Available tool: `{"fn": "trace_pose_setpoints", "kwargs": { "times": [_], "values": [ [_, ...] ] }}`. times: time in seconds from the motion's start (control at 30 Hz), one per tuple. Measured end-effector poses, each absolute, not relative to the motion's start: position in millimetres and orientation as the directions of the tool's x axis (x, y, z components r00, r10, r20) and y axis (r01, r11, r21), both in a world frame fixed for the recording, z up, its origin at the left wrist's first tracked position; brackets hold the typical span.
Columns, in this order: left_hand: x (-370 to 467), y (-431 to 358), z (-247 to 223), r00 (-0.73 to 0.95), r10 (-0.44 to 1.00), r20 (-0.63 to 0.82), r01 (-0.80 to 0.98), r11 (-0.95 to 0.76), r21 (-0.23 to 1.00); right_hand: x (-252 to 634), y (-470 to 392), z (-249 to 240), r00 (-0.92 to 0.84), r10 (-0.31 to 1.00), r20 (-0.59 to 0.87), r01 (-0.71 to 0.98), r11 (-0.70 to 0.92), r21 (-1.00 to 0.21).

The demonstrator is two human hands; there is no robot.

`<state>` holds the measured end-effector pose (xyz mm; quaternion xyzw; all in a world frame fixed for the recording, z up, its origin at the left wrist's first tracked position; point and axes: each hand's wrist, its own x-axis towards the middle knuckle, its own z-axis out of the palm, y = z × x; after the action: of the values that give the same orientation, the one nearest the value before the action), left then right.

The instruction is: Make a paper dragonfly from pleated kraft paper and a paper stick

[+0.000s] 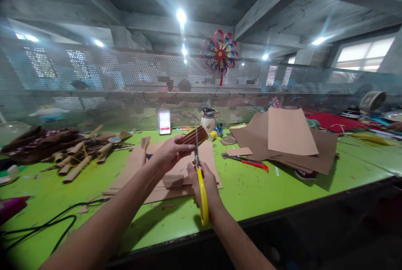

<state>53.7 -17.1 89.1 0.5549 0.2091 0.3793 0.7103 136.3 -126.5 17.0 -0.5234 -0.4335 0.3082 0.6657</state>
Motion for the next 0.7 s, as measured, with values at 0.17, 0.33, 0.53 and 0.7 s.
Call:
{"fn": "trace_pose_setpoints", "kwargs": {
  "times": [0.17, 0.33, 0.53, 0.7],
  "values": [
    [53.9, -18.4, 88.4, 0.630, 0.766, 0.125, -0.318, 0.107, 0.942, 136.6, -123.5, 9.8, 0.417, 0.876, 0.241, 0.059, 0.238, -0.969],
    [54.3, -20.4, 89.4, 0.638, 0.761, 0.123, -0.351, 0.145, 0.925, 134.6, -125.5, 11.5, 0.422, 0.879, 0.223, 0.026, 0.234, -0.972],
    [56.0, -18.4, 84.9, 0.613, 0.772, 0.170, -0.400, 0.117, 0.909, 134.3, -125.0, 8.6, 0.426, 0.878, 0.217, 0.014, 0.233, -0.972],
    [57.7, -16.4, 82.0, 0.606, 0.775, 0.181, -0.424, 0.122, 0.898, 133.3, -124.1, 6.6, 0.442, 0.873, 0.205, -0.030, 0.243, -0.970]
  ]
}}
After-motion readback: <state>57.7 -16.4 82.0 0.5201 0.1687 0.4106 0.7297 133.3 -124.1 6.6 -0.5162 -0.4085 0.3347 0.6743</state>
